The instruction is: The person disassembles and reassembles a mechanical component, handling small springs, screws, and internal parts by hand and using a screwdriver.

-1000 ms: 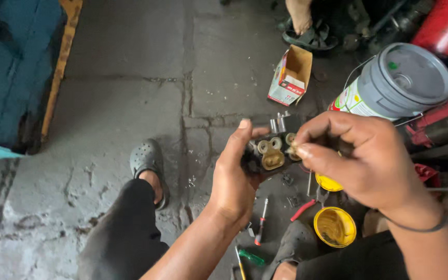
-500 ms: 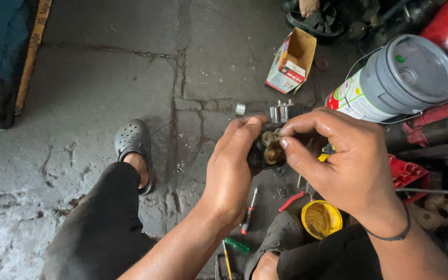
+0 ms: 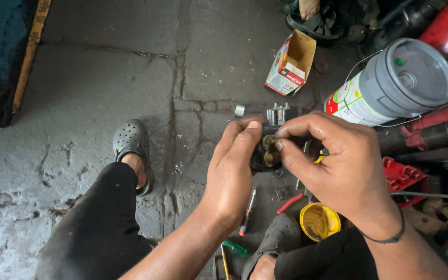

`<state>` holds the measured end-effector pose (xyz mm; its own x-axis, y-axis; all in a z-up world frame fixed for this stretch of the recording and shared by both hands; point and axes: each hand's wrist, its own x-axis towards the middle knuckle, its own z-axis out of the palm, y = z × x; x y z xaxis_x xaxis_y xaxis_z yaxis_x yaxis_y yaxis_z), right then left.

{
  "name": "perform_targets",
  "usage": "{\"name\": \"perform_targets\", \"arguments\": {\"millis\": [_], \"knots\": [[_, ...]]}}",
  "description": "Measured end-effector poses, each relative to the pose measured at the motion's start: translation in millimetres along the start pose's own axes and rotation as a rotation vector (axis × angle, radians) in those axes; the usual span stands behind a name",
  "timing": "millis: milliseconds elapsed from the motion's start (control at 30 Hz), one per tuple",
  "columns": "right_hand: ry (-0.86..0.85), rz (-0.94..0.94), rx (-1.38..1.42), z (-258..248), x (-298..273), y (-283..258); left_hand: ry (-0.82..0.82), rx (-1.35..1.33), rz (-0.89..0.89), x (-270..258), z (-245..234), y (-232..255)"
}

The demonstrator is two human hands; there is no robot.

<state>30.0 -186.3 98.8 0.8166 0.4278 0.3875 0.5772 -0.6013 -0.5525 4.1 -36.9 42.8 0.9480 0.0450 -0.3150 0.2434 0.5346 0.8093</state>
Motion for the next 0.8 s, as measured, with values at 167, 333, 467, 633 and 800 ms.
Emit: {"name": "perform_targets", "arguments": {"millis": [167,333,467,633,800], "knots": [[0.009,-0.029,-0.008,2.2,1.1,-1.6,0.003,0.003,-0.008,-0.3,-1.4,-1.1],[0.006,-0.04,-0.032,3.2,2.0,-3.7,0.013,0.013,0.008,1.9,-0.8,-4.4],[0.014,-0.047,-0.05,5.4,1.4,-5.0,0.029,0.038,-0.016,2.5,-0.6,-5.1],[0.021,-0.108,-0.065,6.2,0.6,-4.6,0.019,-0.012,-0.013,2.3,-0.9,-6.3],[0.026,-0.151,-0.081,7.4,-0.2,-4.2,0.024,-0.024,0.007,3.4,-1.0,-8.4]]}}
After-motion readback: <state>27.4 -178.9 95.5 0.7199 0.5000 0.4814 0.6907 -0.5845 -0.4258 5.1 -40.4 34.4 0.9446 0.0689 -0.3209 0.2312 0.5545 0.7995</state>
